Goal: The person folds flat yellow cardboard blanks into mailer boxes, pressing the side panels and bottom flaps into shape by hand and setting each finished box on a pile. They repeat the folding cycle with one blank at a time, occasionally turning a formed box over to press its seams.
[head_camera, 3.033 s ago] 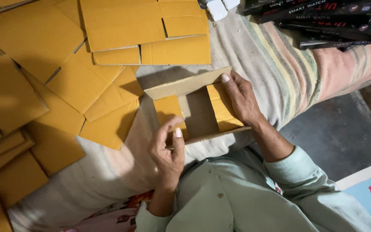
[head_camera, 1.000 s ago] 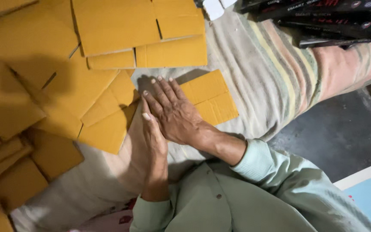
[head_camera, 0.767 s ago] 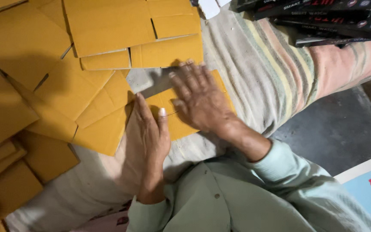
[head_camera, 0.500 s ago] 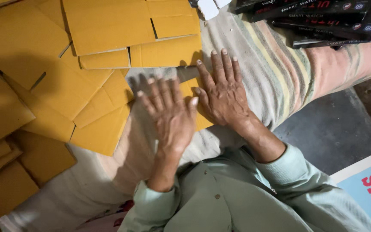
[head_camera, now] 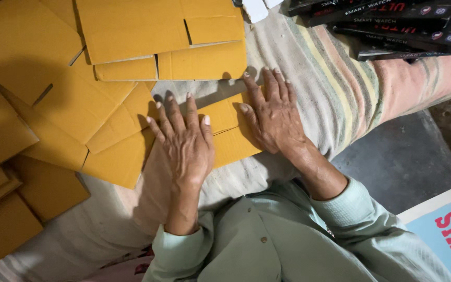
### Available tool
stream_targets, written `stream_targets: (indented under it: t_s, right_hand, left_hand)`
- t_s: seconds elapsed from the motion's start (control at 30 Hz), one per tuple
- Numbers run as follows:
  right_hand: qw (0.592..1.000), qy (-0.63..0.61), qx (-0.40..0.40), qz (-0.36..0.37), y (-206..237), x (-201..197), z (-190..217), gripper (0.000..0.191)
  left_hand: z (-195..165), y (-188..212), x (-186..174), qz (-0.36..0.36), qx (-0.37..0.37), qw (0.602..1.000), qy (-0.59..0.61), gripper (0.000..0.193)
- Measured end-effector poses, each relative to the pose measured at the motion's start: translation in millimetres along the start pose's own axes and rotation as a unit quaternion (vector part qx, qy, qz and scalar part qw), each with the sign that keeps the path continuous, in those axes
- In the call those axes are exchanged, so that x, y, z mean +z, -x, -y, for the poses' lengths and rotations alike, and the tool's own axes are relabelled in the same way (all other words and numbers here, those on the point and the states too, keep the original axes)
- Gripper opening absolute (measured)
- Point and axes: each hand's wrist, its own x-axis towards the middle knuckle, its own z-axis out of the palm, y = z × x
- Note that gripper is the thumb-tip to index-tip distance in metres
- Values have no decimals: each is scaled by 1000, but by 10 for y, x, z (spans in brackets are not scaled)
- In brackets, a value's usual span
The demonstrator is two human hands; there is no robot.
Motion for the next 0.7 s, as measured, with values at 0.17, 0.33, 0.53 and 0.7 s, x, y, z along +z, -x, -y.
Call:
stream_targets:
  t_s: [0.17, 0.33, 0.53, 0.7]
  right_hand:
    - [1000, -8, 10, 10, -30, -5, 17, 59]
    - [1000, -4, 7, -15, -15, -14, 35, 59]
    - [1000, -10, 3, -22, 6, -19, 25, 57]
    - [1000, -6, -1, -18, -8, 10, 6, 56]
  left_hand:
    - [-210, -71, 33, -11, 16, 999, -30, 61]
    - [-564, -126, 103, -11, 60, 998, 35, 60]
    - [-317, -5, 30, -8, 52, 998, 42, 58]
    - [11, 112, -22, -2, -6, 1000, 24, 58]
